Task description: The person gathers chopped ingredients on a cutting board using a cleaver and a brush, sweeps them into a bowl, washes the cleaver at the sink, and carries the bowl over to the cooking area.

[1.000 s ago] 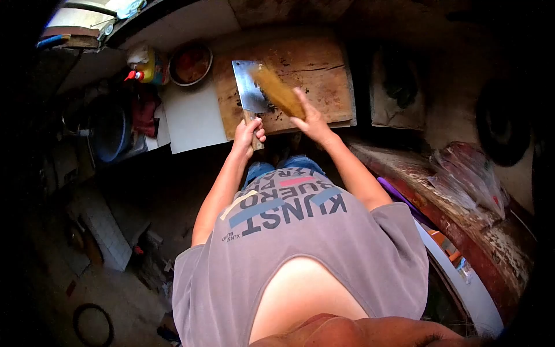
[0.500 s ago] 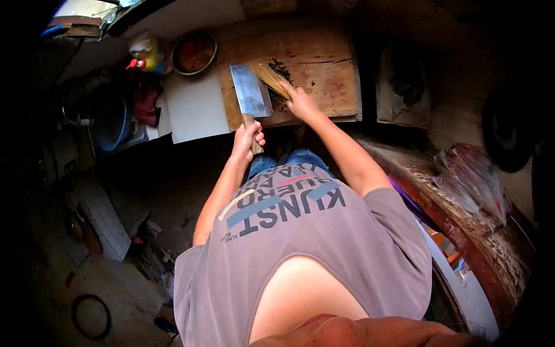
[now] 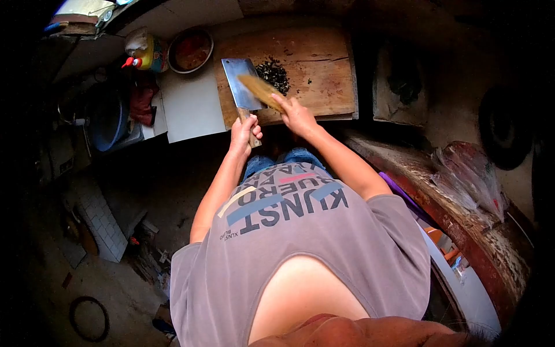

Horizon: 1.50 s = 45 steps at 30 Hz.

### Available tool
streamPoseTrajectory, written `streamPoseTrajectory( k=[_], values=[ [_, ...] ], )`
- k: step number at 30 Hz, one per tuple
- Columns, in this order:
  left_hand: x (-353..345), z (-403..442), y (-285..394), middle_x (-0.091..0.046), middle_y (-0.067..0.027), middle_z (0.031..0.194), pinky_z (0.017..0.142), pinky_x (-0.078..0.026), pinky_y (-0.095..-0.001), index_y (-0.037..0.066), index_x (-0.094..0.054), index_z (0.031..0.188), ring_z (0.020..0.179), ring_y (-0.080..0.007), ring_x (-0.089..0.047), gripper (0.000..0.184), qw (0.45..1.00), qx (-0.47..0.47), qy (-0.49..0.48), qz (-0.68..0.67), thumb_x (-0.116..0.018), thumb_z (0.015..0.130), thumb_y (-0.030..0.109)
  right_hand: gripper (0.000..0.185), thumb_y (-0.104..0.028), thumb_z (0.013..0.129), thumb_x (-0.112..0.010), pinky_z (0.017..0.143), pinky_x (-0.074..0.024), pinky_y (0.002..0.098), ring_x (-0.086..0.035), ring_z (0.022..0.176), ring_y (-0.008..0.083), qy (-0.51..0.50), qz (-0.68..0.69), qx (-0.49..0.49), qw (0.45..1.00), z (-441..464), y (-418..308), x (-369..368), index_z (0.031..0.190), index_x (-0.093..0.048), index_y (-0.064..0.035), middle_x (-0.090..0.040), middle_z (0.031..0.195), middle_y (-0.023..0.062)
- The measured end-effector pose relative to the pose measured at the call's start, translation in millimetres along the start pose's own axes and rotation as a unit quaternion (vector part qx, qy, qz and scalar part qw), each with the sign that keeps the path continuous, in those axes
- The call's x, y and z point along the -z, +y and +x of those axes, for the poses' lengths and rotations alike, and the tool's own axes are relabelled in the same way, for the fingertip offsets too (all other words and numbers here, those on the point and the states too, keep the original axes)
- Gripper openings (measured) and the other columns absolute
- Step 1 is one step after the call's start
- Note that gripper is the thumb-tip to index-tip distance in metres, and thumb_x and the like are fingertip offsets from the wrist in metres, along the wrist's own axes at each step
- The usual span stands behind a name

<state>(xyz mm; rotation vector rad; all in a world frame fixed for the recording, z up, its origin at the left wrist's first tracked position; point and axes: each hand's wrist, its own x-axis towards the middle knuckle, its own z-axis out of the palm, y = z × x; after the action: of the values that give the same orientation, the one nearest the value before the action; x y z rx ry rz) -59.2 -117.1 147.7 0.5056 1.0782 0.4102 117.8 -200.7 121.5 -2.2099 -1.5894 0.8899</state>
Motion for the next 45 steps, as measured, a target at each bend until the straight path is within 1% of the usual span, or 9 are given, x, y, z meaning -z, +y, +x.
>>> streamPoseTrajectory(
  k=[6, 8, 10, 12, 21, 35, 40, 44, 45],
  values=[
    [16, -2, 5, -0.047, -0.0029, 0.071, 0.042, -0.039, -0.0261, 0.007, -0.045, 0.089, 0.049, -0.01, -0.044, 0.018, 0.962, -0.044, 0.039, 0.267, -0.056, 0.087, 0.022, 0.072, -0.014, 0.083, -0.059, 0.087, -0.0465, 0.0452, -0.055, 0.101, 0.0411, 0.072, 0.121, -0.054, 0.989, 4, 48, 9, 0.143, -0.026, -0.0351, -0.053, 0.113, 0.0239],
    [26, 1, 12, -0.056, -0.0114, 0.081, 0.055, -0.049, -0.0332, 0.004, -0.052, 0.096, 0.064, -0.0177, -0.059, 0.026, 0.908, -0.027, 0.082, 0.41, -0.058, 0.084, 0.026, 0.075, -0.012, 0.081, -0.063, 0.084, -0.0476, 0.0427, -0.056, 0.098, 0.0383, 0.157, 0.136, -0.029, 0.978, 1, 62, 14, 0.143, -0.027, -0.0318, -0.054, 0.108, 0.022],
    [36, 1, 8, -0.058, -0.0119, 0.091, 0.065, -0.049, -0.0401, 0.005, -0.055, 0.101, 0.076, -0.0272, -0.06, 0.029, 0.627, -0.353, 0.147, 0.678, -0.06, 0.083, 0.027, 0.076, -0.01, 0.08, -0.062, 0.081, -0.0479, 0.0419, -0.056, 0.092, 0.0354, 0.21, 0.137, -0.007, 0.968, -1, 63, 25, 0.144, -0.026, -0.0318, -0.054, 0.102, 0.0181],
    [25, -14, 27, -0.057, -0.0123, 0.098, 0.077, -0.047, -0.0445, 0.006, -0.056, 0.108, 0.089, -0.0333, -0.058, 0.036, 0.652, -0.276, 0.129, 0.694, -0.064, 0.079, 0.025, 0.076, -0.009, 0.08, -0.061, 0.076, -0.0492, 0.0429, -0.057, 0.084, 0.0331, 0.237, 0.118, 0.033, 0.964, -7, 41, 45, 0.143, -0.027, -0.0336, -0.053, 0.097, 0.0147],
    [35, -18, 25, -0.054, -0.0076, 0.082, 0.065, -0.047, -0.0389, 0.007, -0.056, 0.088, 0.079, -0.0254, -0.059, 0.02, 0.435, -0.38, 0.071, 0.814, -0.065, 0.072, 0.013, 0.069, -0.009, 0.079, -0.059, 0.064, -0.052, 0.0456, -0.061, 0.073, 0.0368, 0.022, -0.003, 0.139, 0.99, -15, -53, 14, 0.138, -0.036, -0.0352, -0.05, 0.095, 0.016],
    [74, -97, 36, -0.055, -0.0071, 0.089, 0.068, -0.046, -0.0387, 0.008, -0.057, 0.102, 0.084, -0.0255, -0.058, 0.035, 0.526, -0.327, 0.094, 0.78, -0.071, 0.07, 0.014, 0.068, -0.014, 0.082, -0.054, 0.063, -0.0513, 0.0474, -0.061, 0.074, 0.0384, 0.021, -0.102, -0.025, 0.994, 15, 12, -1, 0.141, -0.03, -0.0366, -0.049, 0.098, 0.0197],
    [96, -112, 38, -0.059, -0.0102, 0.093, 0.071, -0.05, -0.0367, 0.006, -0.059, 0.107, 0.084, -0.0294, -0.061, 0.036, 0.683, -0.286, 0.128, 0.66, -0.071, 0.074, 0.016, 0.072, -0.013, 0.081, -0.058, 0.062, -0.0505, 0.0474, -0.06, 0.075, 0.0392, 0.059, -0.043, 0.005, 0.997, 3, 10, -10, 0.142, -0.028, -0.0371, -0.048, 0.101, 0.0197],
    [122, -101, 21, -0.06, -0.0058, 0.084, 0.064, -0.047, -0.0274, 0.003, -0.06, 0.11, 0.072, -0.0163, -0.059, 0.032, 0.786, -0.331, 0.123, 0.508, -0.068, 0.081, 0.015, 0.071, -0.011, 0.08, -0.057, 0.061, -0.0524, 0.0429, -0.06, 0.081, 0.036, -0.013, -0.079, 0.098, 0.992, -12, -5, -42, 0.14, -0.03, -0.0395, -0.051, 0.1, 0.0191],
    [123, -99, 19, -0.059, -0.0046, 0.082, 0.059, -0.045, -0.0252, 0.002, -0.06, 0.11, 0.067, -0.013, -0.057, 0.031, 0.871, -0.233, 0.135, 0.412, -0.067, 0.083, 0.016, 0.07, -0.01, 0.081, -0.055, 0.062, -0.0527, 0.0421, -0.059, 0.083, 0.0351, -0.007, -0.086, 0.137, 0.987, -11, -6, -53, 0.14, -0.031, -0.0395, -0.051, 0.099, 0.0185]
  ],
)
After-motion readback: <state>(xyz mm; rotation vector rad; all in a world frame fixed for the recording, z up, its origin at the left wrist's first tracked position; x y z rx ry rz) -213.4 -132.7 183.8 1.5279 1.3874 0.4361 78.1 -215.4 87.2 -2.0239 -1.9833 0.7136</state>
